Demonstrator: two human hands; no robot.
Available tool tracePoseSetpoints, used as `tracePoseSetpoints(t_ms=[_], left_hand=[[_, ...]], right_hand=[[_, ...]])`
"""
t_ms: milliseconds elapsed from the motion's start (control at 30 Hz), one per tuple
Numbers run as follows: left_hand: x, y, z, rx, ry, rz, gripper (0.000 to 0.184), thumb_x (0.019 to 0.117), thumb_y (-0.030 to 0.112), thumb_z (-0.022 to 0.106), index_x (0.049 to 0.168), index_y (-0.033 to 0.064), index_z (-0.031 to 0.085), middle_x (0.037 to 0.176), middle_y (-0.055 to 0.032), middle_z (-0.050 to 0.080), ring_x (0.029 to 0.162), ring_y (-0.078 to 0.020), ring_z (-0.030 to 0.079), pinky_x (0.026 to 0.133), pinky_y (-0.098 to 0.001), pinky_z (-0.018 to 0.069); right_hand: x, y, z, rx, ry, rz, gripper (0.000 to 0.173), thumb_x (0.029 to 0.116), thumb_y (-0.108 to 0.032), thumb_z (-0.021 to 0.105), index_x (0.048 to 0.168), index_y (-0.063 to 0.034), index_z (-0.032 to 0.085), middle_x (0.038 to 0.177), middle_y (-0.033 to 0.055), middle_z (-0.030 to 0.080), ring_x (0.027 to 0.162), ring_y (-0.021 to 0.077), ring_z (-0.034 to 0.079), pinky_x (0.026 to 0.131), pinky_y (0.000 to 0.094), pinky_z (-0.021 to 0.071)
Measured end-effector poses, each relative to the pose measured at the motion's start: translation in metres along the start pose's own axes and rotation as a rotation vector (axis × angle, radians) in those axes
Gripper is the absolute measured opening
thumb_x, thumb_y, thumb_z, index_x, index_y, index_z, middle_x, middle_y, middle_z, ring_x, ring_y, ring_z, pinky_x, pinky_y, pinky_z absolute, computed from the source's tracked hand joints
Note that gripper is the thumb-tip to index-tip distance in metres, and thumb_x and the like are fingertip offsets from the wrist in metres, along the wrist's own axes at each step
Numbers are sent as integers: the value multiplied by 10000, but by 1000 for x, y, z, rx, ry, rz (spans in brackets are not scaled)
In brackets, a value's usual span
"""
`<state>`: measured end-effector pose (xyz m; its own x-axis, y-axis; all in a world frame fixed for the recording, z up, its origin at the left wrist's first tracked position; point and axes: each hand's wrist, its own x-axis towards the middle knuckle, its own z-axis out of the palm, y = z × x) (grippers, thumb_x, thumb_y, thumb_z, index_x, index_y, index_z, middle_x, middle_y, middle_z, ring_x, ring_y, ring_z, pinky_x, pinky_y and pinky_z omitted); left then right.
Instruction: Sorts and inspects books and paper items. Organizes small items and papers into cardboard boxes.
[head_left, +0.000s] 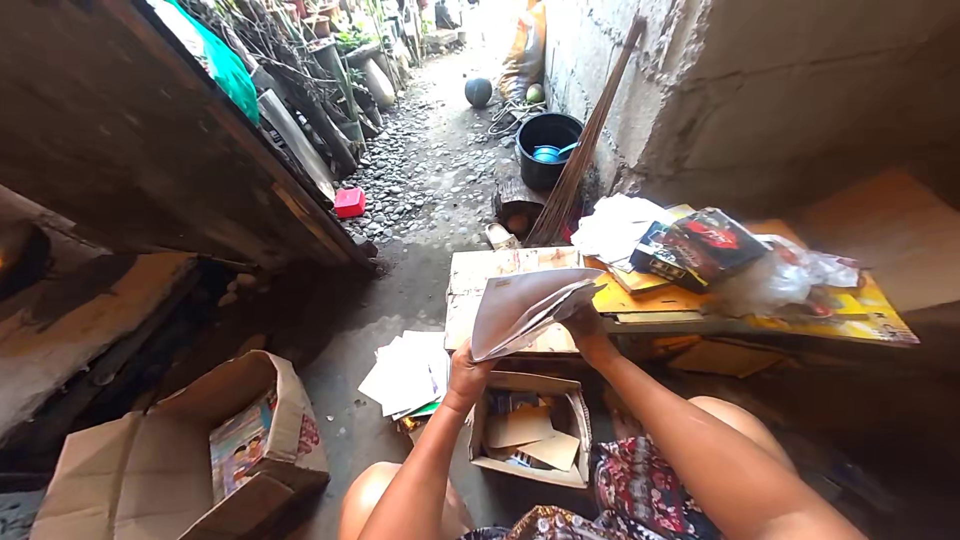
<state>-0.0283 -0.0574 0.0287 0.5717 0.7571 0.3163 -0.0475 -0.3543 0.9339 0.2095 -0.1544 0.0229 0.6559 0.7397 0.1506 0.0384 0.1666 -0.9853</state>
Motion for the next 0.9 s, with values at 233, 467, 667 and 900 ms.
tracePoseSetpoints(t_ms=[233,467,667,900], left_hand=[[0,-3,2,-21,-7,-11,242,849,38,754,1081,-17,711,1020,-47,751,977,-75,710,945,-290,580],[4,12,8,-25,127,-123,141,985,66,631,1011,-47,710,864,-49,750,777,-89,723,774,-286,619],[23,15,-20,180,12,-430,320,998,257,667,1141,-29,686,943,-121,748,833,-177,739,827,-392,621],[35,31,-127,444,265,-454,490,1039,283,613,1436,17,510,1288,-207,652,1108,-326,675,978,-525,536]], right_hand=[[-5,-8,-4,-46,-11,-57,495,946,-9,668,1378,115,458,1269,187,630,1169,141,644,1017,265,544],[-6,0,-3,-82,-80,143,538,895,-16,722,1374,46,487,1170,163,683,991,208,710,799,373,624],[-21,7,1,-51,-197,350,530,893,37,700,1373,45,476,1180,179,653,967,216,705,802,380,620],[-53,36,-11,-597,-642,583,482,937,-16,669,1394,-6,519,1241,227,662,1094,338,684,953,551,557]])
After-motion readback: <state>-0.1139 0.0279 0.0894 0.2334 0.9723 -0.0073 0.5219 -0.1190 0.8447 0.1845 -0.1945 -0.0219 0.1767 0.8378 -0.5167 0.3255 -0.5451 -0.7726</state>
